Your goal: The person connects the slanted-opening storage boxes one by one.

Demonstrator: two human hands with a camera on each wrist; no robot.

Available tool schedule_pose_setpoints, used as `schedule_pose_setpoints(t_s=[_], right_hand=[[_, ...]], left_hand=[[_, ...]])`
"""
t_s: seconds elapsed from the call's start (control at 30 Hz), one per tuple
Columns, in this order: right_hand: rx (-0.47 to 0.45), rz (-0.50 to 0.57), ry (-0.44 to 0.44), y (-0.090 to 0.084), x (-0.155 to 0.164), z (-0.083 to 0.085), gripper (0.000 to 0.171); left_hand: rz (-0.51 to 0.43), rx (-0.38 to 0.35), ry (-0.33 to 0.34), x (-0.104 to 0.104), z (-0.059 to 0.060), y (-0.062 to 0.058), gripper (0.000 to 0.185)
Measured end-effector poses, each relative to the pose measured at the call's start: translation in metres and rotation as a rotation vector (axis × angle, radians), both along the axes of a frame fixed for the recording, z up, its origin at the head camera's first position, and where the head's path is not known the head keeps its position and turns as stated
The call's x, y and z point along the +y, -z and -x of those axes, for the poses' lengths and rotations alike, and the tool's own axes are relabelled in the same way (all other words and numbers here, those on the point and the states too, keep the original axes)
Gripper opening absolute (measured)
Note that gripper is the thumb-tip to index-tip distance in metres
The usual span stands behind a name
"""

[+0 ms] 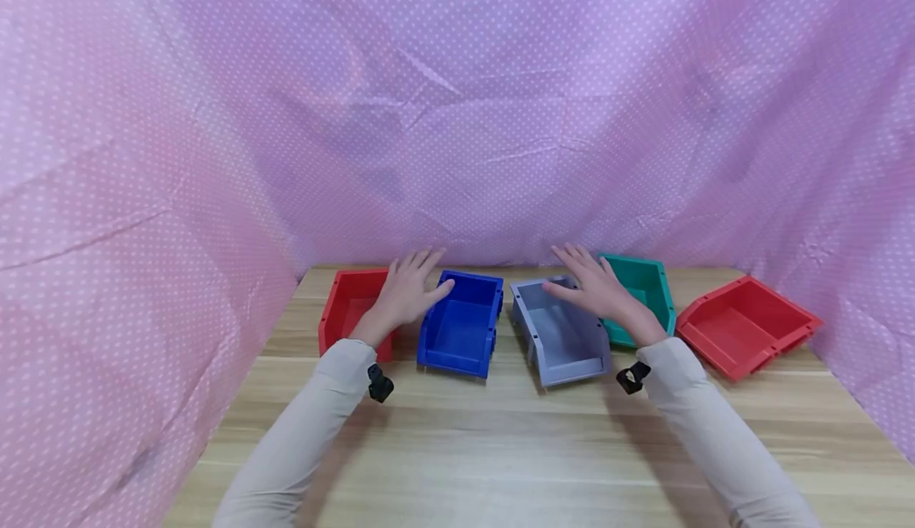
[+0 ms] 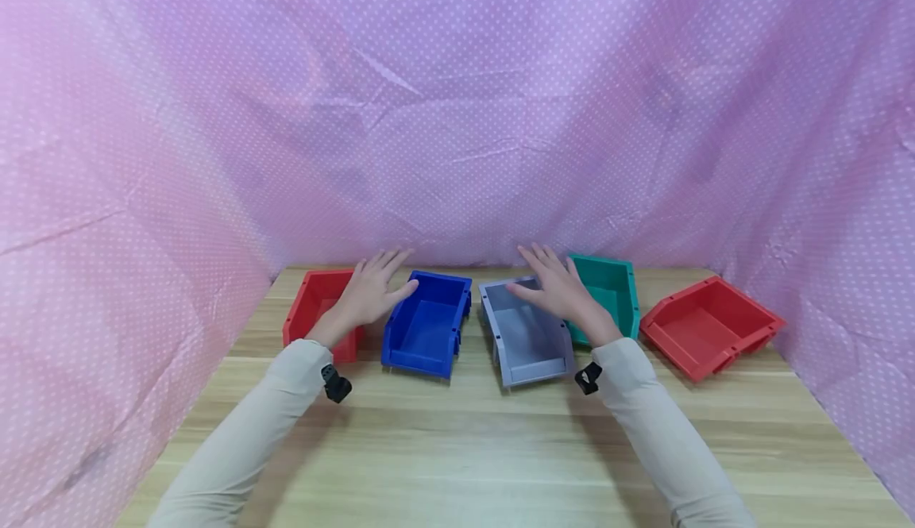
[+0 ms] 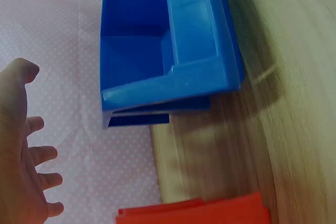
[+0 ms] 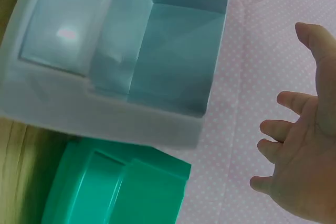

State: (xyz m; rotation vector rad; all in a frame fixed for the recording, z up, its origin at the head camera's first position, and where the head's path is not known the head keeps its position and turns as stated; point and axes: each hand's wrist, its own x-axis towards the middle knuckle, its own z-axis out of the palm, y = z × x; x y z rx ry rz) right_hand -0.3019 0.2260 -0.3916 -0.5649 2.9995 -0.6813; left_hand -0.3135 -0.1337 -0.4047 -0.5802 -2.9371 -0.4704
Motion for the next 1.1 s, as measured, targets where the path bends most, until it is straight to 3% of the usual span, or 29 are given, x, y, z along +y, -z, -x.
schedule_pose_setpoints(t_s=[0.3, 0.43, 0.67, 0.87, 1.1], right_hand=[[0.042, 0.066, -0.030, -0.014, -0.009, -0.007, 0.082], [0.024, 0.159, -0.055, -0.021, -0.015, -0.010, 0.080], [-0.019, 0.336, -0.107, -0.030, -0.030, -0.016, 0.073], [-0.113, 0.501, -0.137, -0.026, -0.046, -0.020, 0.066], [-0.106, 0.528, -0.106, -0.005, -0.068, -0.030, 0.060]], left_hand=[[-0.067, 0.045, -0.006, -0.014, -0.005, -0.012, 0.072], [-0.105, 0.061, -0.003, -0.024, -0.006, -0.019, 0.071], [-0.213, 0.026, -0.029, -0.052, -0.011, -0.027, 0.073], [-0.363, -0.032, -0.093, -0.087, -0.013, -0.022, 0.071], [-0.461, -0.057, -0.130, -0.123, -0.017, -0.008, 0.067]])
